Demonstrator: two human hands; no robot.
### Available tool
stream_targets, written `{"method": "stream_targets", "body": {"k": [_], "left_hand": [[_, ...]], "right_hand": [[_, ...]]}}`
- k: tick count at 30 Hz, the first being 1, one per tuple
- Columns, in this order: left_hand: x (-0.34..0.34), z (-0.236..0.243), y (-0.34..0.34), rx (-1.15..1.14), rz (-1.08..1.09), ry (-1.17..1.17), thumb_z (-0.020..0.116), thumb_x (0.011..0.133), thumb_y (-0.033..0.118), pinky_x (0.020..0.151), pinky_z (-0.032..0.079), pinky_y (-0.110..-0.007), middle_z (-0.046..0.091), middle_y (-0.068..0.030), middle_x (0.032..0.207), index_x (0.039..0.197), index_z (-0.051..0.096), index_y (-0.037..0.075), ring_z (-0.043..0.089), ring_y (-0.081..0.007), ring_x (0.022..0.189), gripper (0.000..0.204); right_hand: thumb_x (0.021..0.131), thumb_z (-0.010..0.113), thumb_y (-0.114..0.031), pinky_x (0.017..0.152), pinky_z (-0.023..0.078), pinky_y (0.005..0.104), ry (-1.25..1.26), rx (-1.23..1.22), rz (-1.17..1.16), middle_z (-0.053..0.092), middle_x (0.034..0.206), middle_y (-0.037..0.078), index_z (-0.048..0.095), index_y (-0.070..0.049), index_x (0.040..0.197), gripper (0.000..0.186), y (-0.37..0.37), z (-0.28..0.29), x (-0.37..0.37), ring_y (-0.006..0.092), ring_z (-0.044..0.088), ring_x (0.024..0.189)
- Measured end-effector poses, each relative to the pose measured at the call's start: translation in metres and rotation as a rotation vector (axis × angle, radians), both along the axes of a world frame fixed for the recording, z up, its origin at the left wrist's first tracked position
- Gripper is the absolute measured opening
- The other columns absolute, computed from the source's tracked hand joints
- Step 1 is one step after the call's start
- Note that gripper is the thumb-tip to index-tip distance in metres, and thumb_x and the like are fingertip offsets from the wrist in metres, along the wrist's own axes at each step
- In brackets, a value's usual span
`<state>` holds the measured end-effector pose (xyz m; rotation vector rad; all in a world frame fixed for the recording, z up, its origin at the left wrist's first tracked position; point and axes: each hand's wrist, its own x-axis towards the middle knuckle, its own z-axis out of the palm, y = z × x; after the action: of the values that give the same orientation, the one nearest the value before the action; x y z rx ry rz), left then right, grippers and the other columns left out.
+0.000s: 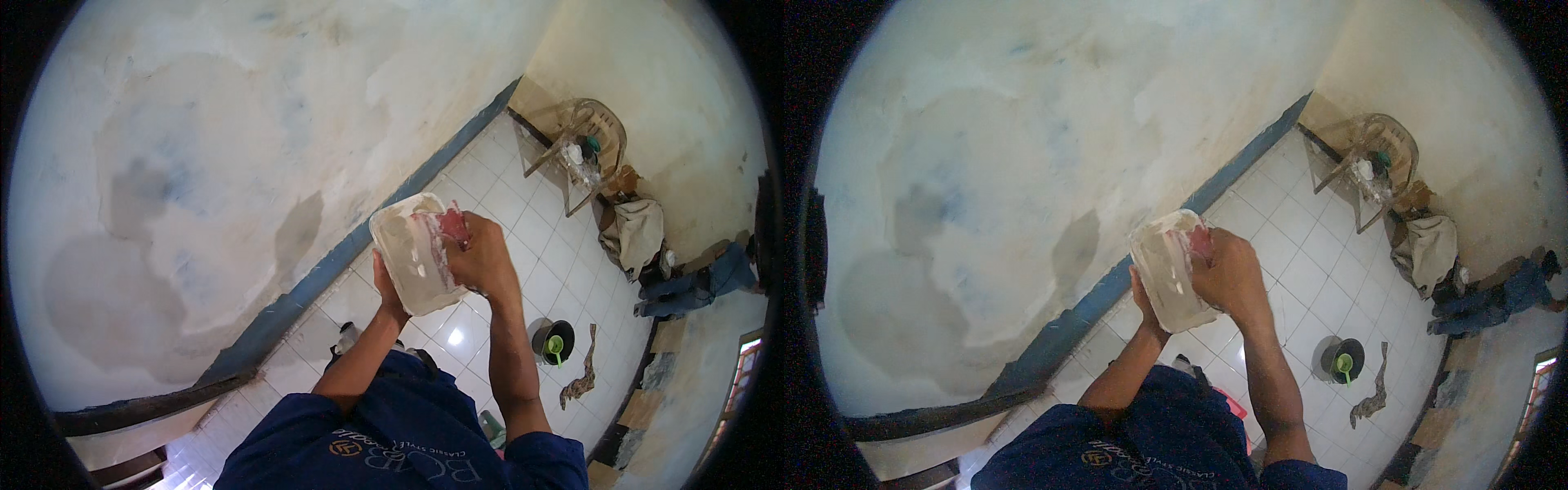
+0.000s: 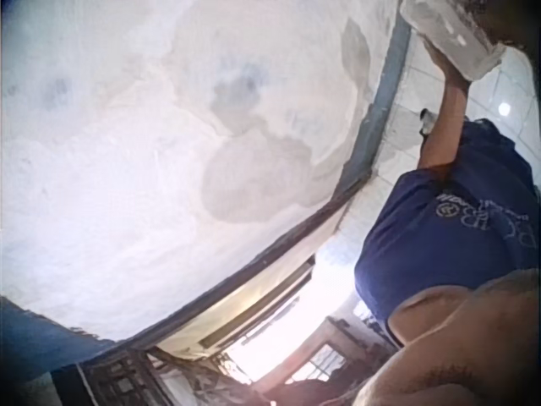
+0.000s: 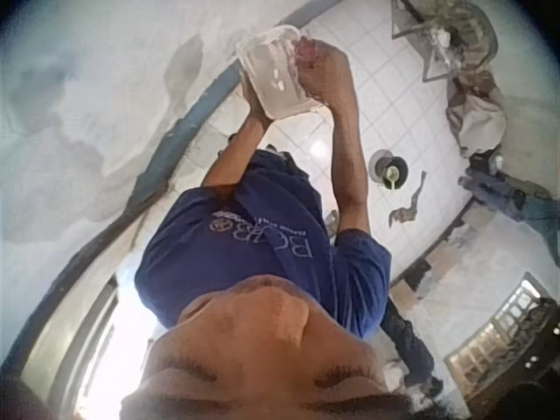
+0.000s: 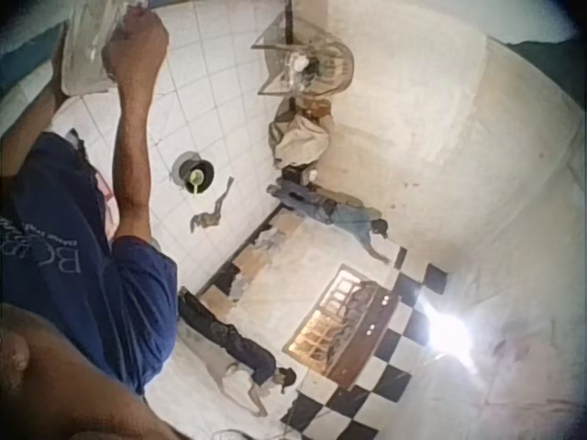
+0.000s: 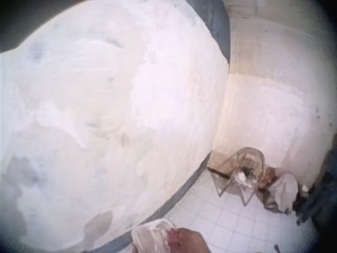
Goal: The person applies plaster to a section of an indoor wall using a trowel and then gathers more plaster onto the tool from a container.
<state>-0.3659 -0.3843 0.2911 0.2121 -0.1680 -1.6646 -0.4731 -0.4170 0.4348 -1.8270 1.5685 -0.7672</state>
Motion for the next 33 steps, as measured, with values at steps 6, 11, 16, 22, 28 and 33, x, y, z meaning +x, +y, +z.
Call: {"method": "stream_targets", "body": {"k": [6, 11, 16, 22, 28, 33], "left_hand": [[-0.005, -0.006, 0.000, -0.018, 0.021, 0.000, 0.028, 0.086, 0.068, 0.106, 0.031, -0.049, 0.035, -0.0130, 0.142, 0.143, 0.027, 0.014, 0.038, -0.0330, 0.128, 0.079], [-0.005, 0.001, 0.002, 0.011, 0.064, 0.012, 0.027, 0.088, 0.064, 0.105, 0.034, -0.046, 0.040, -0.0143, 0.138, 0.141, 0.031, 0.013, 0.042, -0.0328, 0.124, 0.073], [-0.003, 0.000, 0.003, 0.002, 0.054, -0.001, 0.028, 0.088, 0.066, 0.107, 0.030, -0.048, 0.036, -0.0142, 0.141, 0.142, 0.028, 0.012, 0.038, -0.0332, 0.127, 0.076], [0.000, 0.006, 0.009, 0.097, 0.023, -0.009, 0.026, 0.088, 0.067, 0.103, 0.036, -0.047, 0.043, -0.0136, 0.135, 0.140, 0.032, 0.012, 0.045, -0.0325, 0.122, 0.076], [0.002, 0.006, 0.013, 0.062, -0.015, -0.055, 0.028, 0.085, 0.070, 0.102, 0.037, -0.048, 0.042, -0.0131, 0.137, 0.140, 0.031, 0.013, 0.044, -0.0322, 0.122, 0.080], [0.003, 0.007, 0.020, 0.085, -0.009, -0.080, 0.030, 0.086, 0.069, 0.105, 0.034, -0.048, 0.039, -0.0133, 0.139, 0.142, 0.029, 0.013, 0.041, -0.0327, 0.125, 0.079]], "right_hand": [[0.072, 0.059, -0.010, 0.066, 0.047, 0.0442, 0.257, -0.183, 0.094, 0.061, 0.076, 0.024, 0.059, 0.003, 0.081, 0.016, 0.015, -0.006, 0.020, 0.0426, 0.059, 0.073], [0.071, 0.060, -0.010, 0.065, 0.047, 0.0452, 0.205, -0.116, 0.057, 0.060, 0.075, 0.024, 0.058, 0.003, 0.080, 0.016, 0.014, -0.001, 0.021, 0.0431, 0.058, 0.073], [0.071, 0.061, -0.011, 0.062, 0.045, 0.0454, 0.132, -0.067, 0.071, 0.059, 0.072, 0.025, 0.057, 0.004, 0.077, 0.017, 0.014, -0.019, 0.025, 0.0428, 0.058, 0.070], [0.070, 0.061, -0.009, 0.062, 0.047, 0.0406, 0.103, -0.032, 0.103, 0.060, 0.071, 0.024, 0.057, 0.006, 0.077, 0.018, 0.017, -0.018, 0.025, 0.0388, 0.060, 0.067], [0.072, 0.061, -0.007, 0.056, 0.047, 0.0354, -0.003, -0.004, 0.140, 0.059, 0.064, 0.020, 0.059, 0.007, 0.081, 0.017, 0.013, -0.030, 0.016, 0.0241, 0.060, 0.057], [0.072, 0.060, -0.010, 0.061, 0.047, 0.0395, -0.053, 0.061, 0.100, 0.061, 0.070, 0.022, 0.060, 0.006, 0.083, 0.019, 0.011, -0.033, 0.007, 0.0314, 0.059, 0.065]]}}
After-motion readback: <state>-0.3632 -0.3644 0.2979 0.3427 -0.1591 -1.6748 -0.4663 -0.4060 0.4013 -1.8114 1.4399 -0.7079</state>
